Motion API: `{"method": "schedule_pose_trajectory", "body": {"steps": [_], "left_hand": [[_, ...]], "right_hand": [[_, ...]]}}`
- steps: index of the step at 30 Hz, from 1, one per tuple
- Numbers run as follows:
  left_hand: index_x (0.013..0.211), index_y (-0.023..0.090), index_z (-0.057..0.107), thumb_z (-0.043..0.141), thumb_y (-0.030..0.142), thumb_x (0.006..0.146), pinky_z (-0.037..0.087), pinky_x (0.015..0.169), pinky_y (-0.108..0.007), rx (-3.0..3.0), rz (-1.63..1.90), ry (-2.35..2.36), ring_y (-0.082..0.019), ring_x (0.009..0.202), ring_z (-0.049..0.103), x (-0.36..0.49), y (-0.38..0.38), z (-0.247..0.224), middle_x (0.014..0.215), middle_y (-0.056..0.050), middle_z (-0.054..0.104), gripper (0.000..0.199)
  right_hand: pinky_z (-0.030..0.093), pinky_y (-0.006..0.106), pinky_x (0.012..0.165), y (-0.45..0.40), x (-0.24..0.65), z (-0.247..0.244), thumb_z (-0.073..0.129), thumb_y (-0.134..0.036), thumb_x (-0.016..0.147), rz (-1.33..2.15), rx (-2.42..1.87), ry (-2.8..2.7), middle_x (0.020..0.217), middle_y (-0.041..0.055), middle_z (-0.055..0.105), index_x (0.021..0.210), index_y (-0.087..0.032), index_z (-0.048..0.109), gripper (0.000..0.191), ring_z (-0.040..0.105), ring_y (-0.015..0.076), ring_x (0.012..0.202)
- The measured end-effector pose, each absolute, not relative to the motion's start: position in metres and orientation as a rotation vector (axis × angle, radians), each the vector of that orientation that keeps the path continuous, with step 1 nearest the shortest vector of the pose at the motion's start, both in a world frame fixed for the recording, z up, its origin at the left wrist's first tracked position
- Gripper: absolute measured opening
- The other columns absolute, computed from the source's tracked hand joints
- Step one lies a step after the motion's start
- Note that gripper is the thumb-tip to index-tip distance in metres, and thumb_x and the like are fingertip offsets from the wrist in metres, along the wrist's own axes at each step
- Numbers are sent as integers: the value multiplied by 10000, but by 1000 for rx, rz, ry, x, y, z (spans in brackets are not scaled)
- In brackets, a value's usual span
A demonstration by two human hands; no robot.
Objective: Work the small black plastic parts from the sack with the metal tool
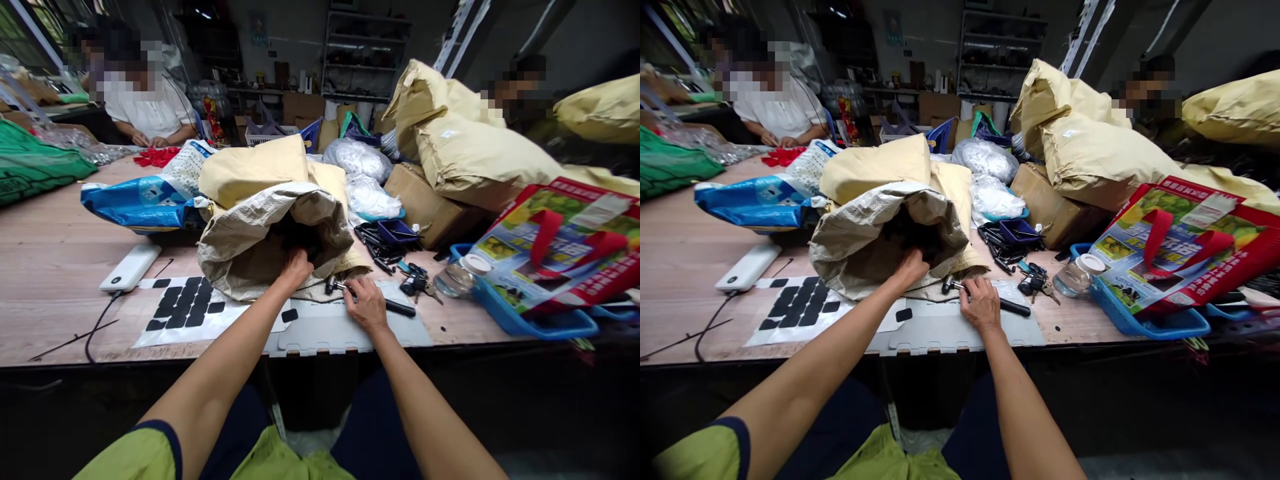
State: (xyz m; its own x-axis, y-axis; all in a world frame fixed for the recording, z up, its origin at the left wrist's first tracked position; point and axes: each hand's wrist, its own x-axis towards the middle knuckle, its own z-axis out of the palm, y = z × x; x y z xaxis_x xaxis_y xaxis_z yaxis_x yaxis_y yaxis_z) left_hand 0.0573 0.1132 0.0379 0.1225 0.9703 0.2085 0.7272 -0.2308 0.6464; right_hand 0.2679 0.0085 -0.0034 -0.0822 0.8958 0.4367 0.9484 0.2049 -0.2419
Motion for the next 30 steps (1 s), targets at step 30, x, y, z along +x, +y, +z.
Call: {"method": "schedule_pose_trajectory", "body": {"steps": [30], "left_hand": [[917, 204, 695, 760, 201, 782, 440, 774, -298, 2046, 916, 1371, -193, 880, 582, -10, 10, -8, 880, -14, 649, 149]], "right_hand": [[441, 267, 823, -25, 232, 28, 440, -294, 1025, 23, -1570, -1999, 1035, 45, 664, 1168, -248, 662, 268, 608, 175, 952]]}}
